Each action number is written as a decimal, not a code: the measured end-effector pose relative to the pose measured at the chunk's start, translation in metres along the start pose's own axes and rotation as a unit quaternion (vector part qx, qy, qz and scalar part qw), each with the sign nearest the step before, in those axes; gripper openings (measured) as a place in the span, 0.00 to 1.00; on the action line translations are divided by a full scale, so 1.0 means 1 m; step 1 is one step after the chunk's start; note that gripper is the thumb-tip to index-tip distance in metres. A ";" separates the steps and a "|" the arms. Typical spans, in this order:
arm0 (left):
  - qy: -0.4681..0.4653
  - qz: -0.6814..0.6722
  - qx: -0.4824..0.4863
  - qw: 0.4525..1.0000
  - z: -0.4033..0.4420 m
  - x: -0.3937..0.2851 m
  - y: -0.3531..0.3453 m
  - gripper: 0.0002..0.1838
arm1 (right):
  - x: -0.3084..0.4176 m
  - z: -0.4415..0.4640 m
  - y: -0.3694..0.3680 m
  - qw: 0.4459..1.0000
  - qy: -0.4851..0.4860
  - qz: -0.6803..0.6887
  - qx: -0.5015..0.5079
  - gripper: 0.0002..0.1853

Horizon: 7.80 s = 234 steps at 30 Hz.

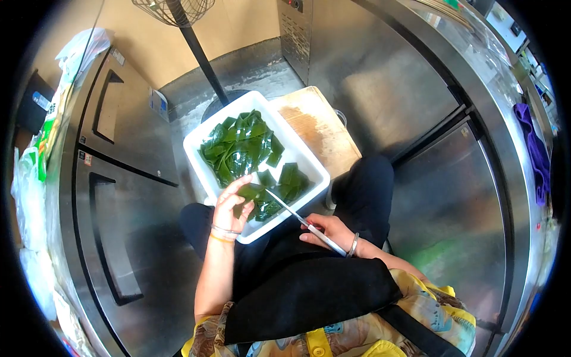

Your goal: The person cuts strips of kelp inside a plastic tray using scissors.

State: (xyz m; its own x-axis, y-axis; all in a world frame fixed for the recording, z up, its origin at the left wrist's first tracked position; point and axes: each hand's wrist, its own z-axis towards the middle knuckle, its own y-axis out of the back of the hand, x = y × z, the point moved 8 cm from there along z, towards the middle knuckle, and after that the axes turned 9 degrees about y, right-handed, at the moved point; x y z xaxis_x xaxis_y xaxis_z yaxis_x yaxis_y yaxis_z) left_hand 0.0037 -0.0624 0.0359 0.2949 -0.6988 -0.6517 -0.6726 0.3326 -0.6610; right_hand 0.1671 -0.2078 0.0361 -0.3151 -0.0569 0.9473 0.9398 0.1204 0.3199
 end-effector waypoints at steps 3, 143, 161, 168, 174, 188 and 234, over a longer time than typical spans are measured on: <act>-0.041 -0.091 0.020 0.995 -0.001 -0.007 0.001 0.24 | -0.004 -0.006 -0.002 0.999 -0.001 0.042 0.016 0.19; -0.078 0.312 -0.015 0.947 0.024 -0.019 -0.014 0.12 | -0.007 0.019 0.003 0.999 -0.003 0.017 -0.028 0.23; -0.097 0.446 -0.061 0.888 0.015 -0.008 -0.024 0.17 | 0.001 0.014 0.006 0.997 0.020 -0.074 -0.031 0.19; -0.165 0.475 -0.147 0.852 0.015 -0.030 -0.019 0.15 | -0.002 0.009 0.017 0.994 -0.026 -0.038 -0.095 0.16; -0.080 0.218 -0.218 0.948 0.014 -0.047 0.009 0.16 | -0.015 0.000 0.004 0.991 -0.078 0.092 -0.060 0.15; -0.063 -0.025 -0.076 0.995 0.014 0.016 -0.015 0.17 | -0.001 0.018 -0.004 0.994 -0.051 0.084 -0.048 0.21; -0.189 0.775 -0.228 0.558 0.088 -0.054 0.036 0.08 | -0.062 0.011 0.007 0.973 -0.087 0.193 -0.093 0.09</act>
State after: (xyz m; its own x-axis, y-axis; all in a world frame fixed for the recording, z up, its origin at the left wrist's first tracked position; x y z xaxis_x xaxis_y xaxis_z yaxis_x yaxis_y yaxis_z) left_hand 0.0233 0.0428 0.0141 -0.8176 0.4171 -0.3968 -0.3947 0.0956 0.9138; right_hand 0.1916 -0.1925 -0.0203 0.0628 0.1278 0.9898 0.9953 -0.0818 -0.0526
